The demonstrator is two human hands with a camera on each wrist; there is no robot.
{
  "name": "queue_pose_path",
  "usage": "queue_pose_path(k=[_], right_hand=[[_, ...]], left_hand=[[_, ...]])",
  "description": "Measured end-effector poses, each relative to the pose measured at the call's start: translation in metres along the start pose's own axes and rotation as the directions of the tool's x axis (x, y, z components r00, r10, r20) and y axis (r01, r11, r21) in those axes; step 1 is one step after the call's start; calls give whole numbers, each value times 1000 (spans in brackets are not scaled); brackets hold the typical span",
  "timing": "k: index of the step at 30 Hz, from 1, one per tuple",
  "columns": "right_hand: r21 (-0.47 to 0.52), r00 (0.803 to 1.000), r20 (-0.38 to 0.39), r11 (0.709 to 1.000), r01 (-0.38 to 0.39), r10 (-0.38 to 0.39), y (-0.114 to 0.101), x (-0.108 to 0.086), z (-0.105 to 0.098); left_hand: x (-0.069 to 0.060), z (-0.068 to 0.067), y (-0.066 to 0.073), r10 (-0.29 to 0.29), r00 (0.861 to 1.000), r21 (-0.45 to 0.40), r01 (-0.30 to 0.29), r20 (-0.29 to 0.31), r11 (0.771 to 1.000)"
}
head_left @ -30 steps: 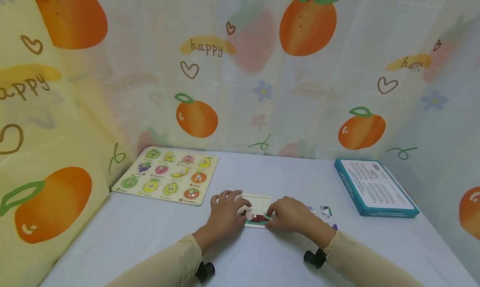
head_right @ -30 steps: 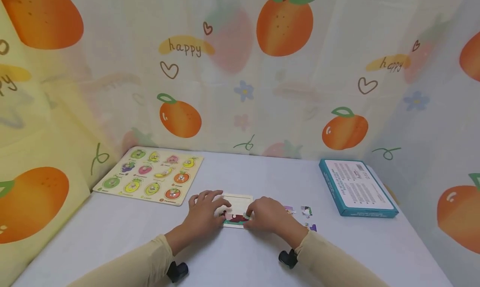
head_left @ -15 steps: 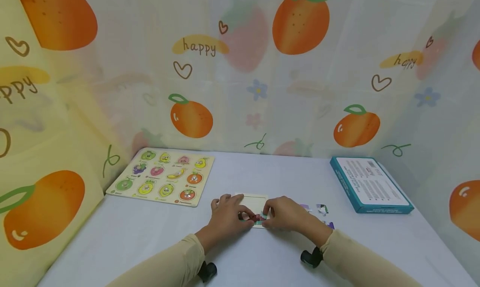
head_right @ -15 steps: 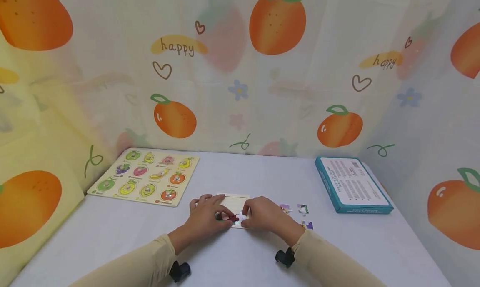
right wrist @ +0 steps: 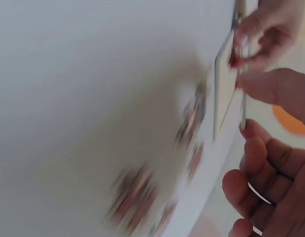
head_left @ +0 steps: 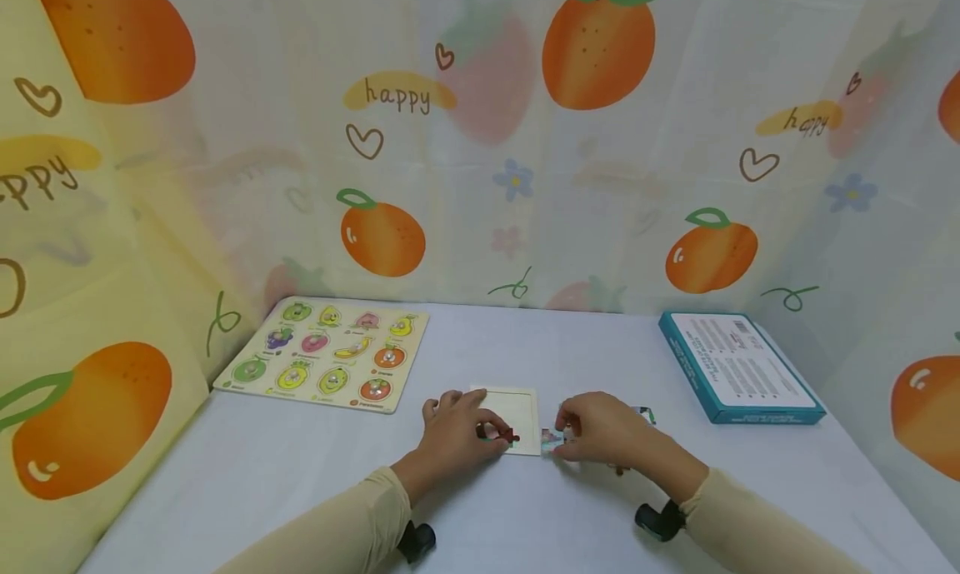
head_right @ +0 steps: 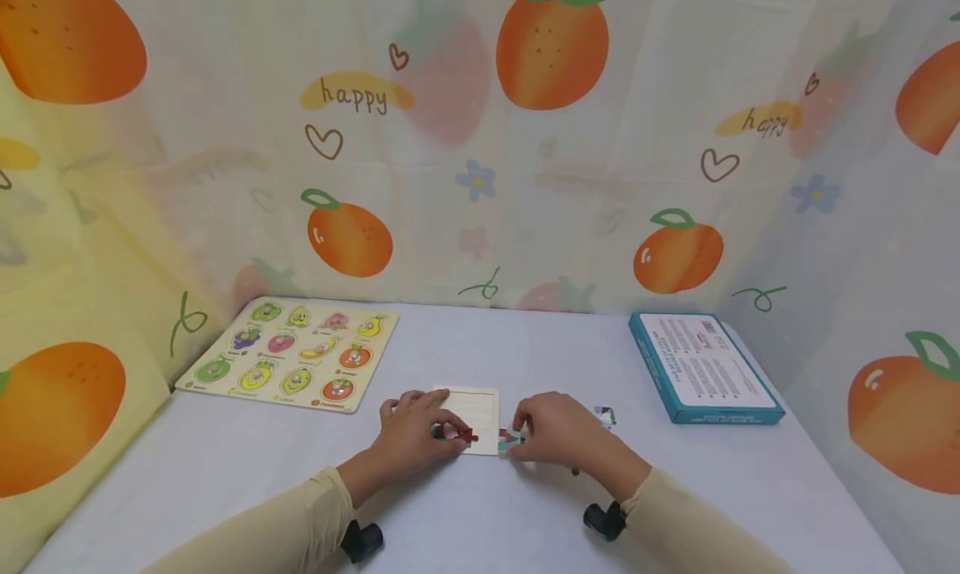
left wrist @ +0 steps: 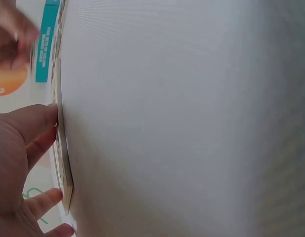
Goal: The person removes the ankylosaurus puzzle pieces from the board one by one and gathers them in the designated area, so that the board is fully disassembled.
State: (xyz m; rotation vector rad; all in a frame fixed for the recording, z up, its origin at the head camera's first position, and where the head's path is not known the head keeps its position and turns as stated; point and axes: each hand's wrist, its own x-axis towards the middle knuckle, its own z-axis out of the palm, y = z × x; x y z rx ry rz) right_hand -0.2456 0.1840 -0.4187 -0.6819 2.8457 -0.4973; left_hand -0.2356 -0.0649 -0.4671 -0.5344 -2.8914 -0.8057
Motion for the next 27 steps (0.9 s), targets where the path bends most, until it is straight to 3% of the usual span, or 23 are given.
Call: queue_pose_path(k=[7,11,17,23,27], right_hand=[[-36,1000,25,999,-15,16,56,-79,-22],[-17,998,22,998,-57,57,76,-108,-23],[33,997,-6,997,-73,73,85,-112,-17],[8,990,35,991,-134,133,88,-112,-10],[-29,993,32,993,-115,116,74,-107,-15]], left_hand=[[2,3,3,27,1000,-2,-27,14,1000],[1,-3,3,39,999,5,-39,-2,999],[1,-7,-4,22,999,21,-21,-27,1000],[0,-1,-5,25,1000,6,-25,-12,1000],[-2,2,-4,43,999,4,-43,-2,999]])
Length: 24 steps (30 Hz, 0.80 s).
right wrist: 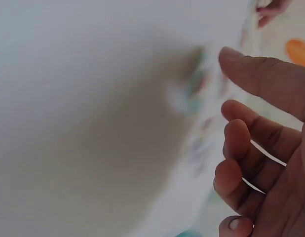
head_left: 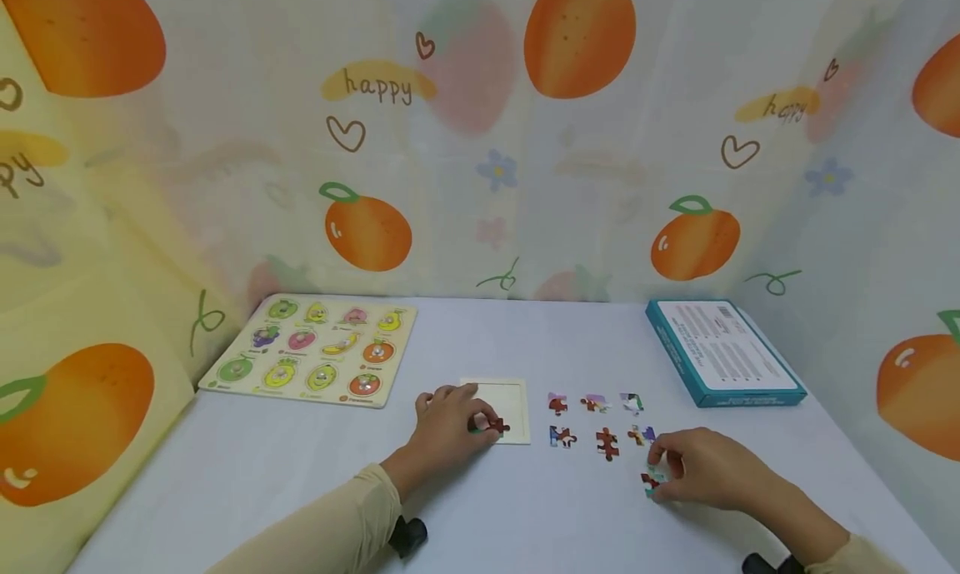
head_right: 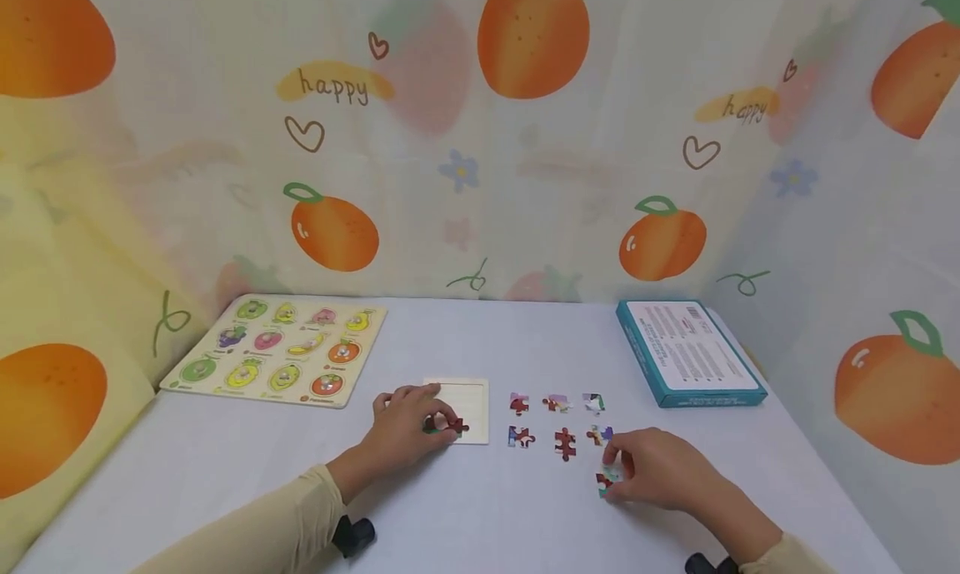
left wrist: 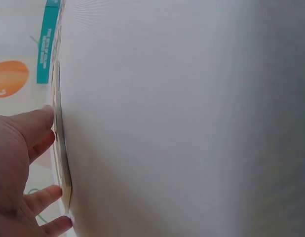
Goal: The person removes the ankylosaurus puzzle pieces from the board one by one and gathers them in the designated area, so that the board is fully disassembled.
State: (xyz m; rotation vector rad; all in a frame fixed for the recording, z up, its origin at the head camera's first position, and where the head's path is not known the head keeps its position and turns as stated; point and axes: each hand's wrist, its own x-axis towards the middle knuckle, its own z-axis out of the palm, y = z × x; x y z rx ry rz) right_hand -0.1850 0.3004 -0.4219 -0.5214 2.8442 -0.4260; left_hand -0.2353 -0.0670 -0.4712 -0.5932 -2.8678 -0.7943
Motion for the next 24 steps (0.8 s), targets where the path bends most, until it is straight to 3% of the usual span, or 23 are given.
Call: queue_pose_path(k=[5,8,11,16,20,24], right_hand=[[-21,992,-49,993,118,-119,-59,29,-7],[-53,977,-88,981,188,-192,-95,52,0],[-84,967,-100,971,225,-233,-117,79,14],[-107,966,-129,972,209,-222,-126,109,31],[-103,966,-142,974,202,-215,-127,118,34],[-126,959,-135,964,234,-250,-131,126,33]], left_hand=[[-8,-10,-3,-13,1000,48,13,9,999],[-11,-19,-6,-28,1000,109,26,14,994],[-11,-23,-12,-47,999,167,42,26,985],[-10,-20,-17,-62,997,178,51,56,983],[-12,-18,-16,-64,995,167,51,72,985],[-14,-25,-15,-82,995,177,73,48,982]])
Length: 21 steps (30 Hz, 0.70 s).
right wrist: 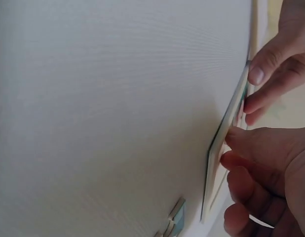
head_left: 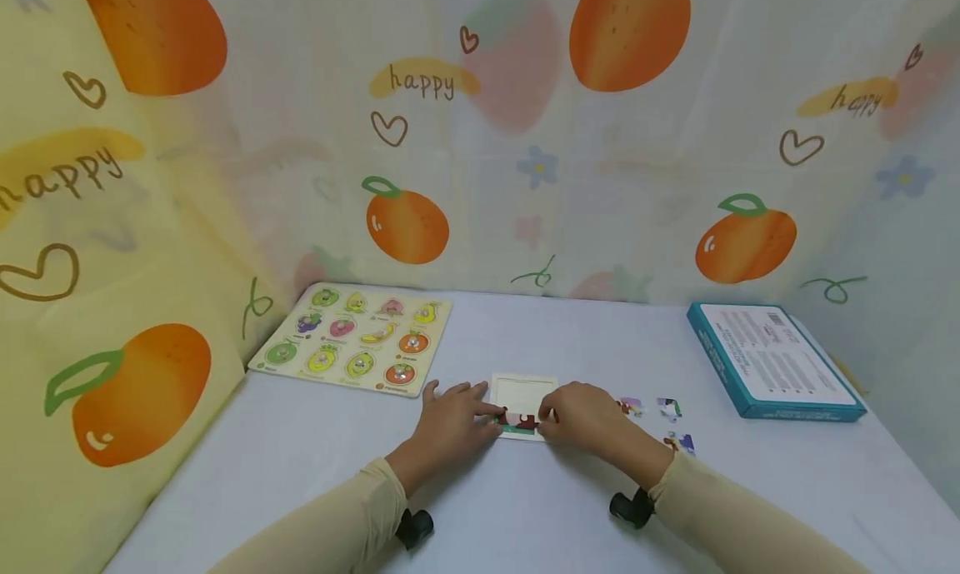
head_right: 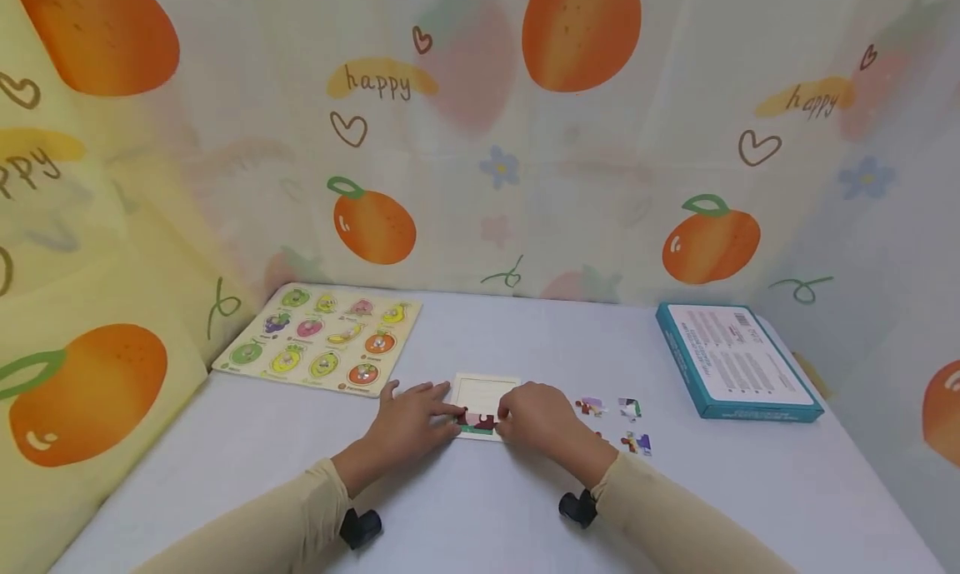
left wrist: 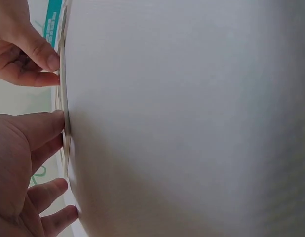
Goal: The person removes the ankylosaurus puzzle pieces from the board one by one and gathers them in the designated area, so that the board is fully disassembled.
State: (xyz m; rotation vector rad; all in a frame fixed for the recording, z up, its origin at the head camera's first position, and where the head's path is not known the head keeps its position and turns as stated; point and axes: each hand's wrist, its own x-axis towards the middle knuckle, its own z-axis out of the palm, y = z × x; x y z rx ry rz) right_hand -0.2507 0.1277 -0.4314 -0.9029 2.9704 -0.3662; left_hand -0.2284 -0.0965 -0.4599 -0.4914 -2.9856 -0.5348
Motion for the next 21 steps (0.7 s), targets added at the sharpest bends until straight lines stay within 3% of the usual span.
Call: queue_pose_path(k=[4,9,21], right_hand=[[-34,1000,15,999,8,-8,-2,3,2],[-7,999,47,1000,27,-27,-4,5,3],[-17,997,9,997,72,-72,-6,7,-4]], left_hand=[[0,-2,1,-8,1000,-2,8,-2,1000],[0,-3,1,-27,999,-2,27,27,1000],[2,-7,3,-89,994,-17,90,69,996]])
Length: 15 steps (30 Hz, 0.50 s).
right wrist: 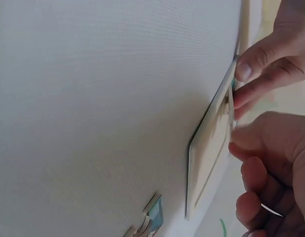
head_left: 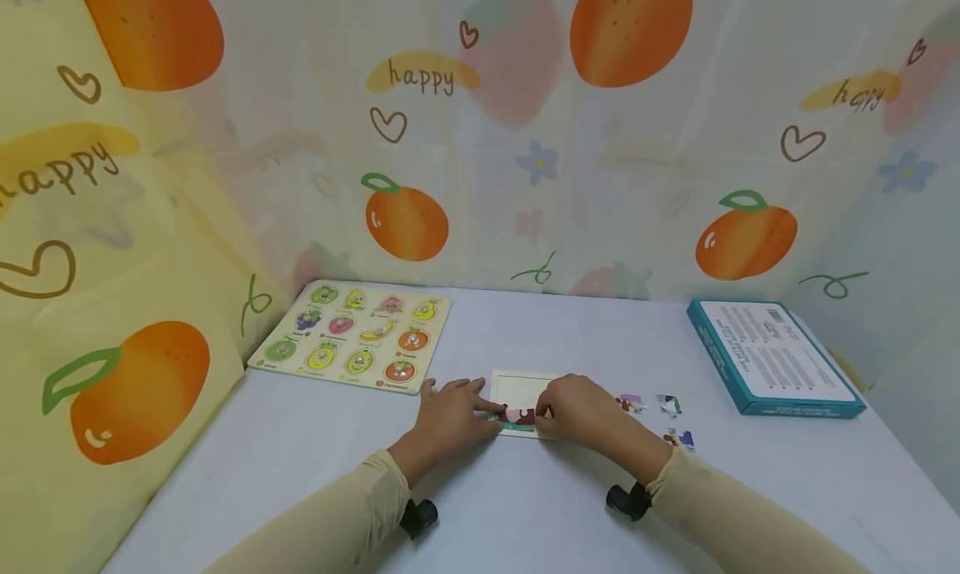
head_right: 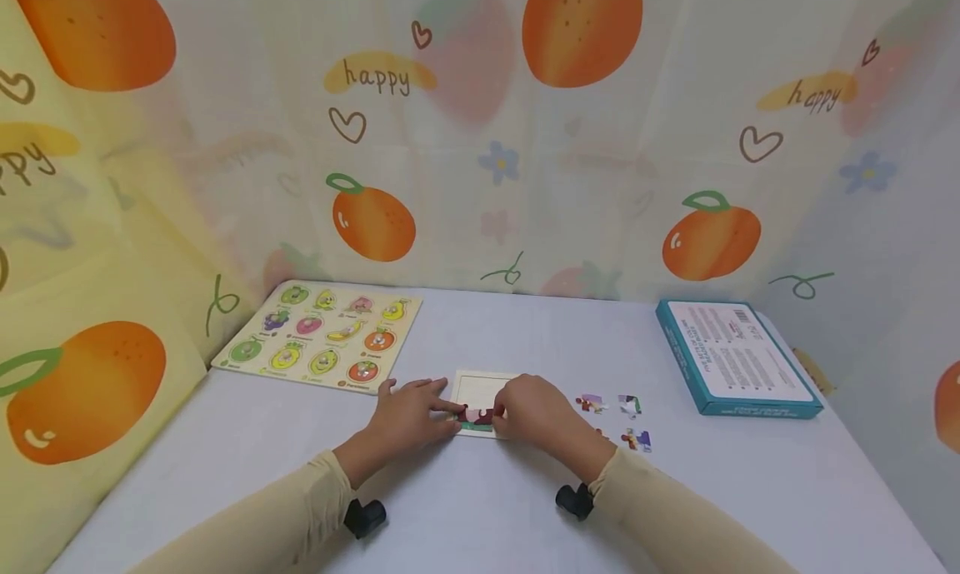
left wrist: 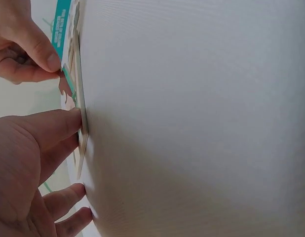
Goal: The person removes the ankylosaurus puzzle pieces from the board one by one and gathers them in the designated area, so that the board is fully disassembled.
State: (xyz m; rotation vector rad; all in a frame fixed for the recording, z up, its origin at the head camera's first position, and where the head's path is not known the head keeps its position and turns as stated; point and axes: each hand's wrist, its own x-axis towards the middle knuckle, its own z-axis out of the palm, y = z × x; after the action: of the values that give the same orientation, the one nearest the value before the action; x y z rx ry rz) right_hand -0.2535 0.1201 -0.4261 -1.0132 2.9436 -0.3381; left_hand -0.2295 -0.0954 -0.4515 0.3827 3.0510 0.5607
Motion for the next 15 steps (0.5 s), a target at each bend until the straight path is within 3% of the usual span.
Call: queue_pose_path(k=[11,15], right_hand=[[49,997,64,998,-44,41,-2,0,2],[22,997,50,998,-51,50,-2,-2,1]], left_hand=[[0,-2,1,-21,1000,42,20,13,999],[0,-2,3,-21,1000,37,20,21,999]])
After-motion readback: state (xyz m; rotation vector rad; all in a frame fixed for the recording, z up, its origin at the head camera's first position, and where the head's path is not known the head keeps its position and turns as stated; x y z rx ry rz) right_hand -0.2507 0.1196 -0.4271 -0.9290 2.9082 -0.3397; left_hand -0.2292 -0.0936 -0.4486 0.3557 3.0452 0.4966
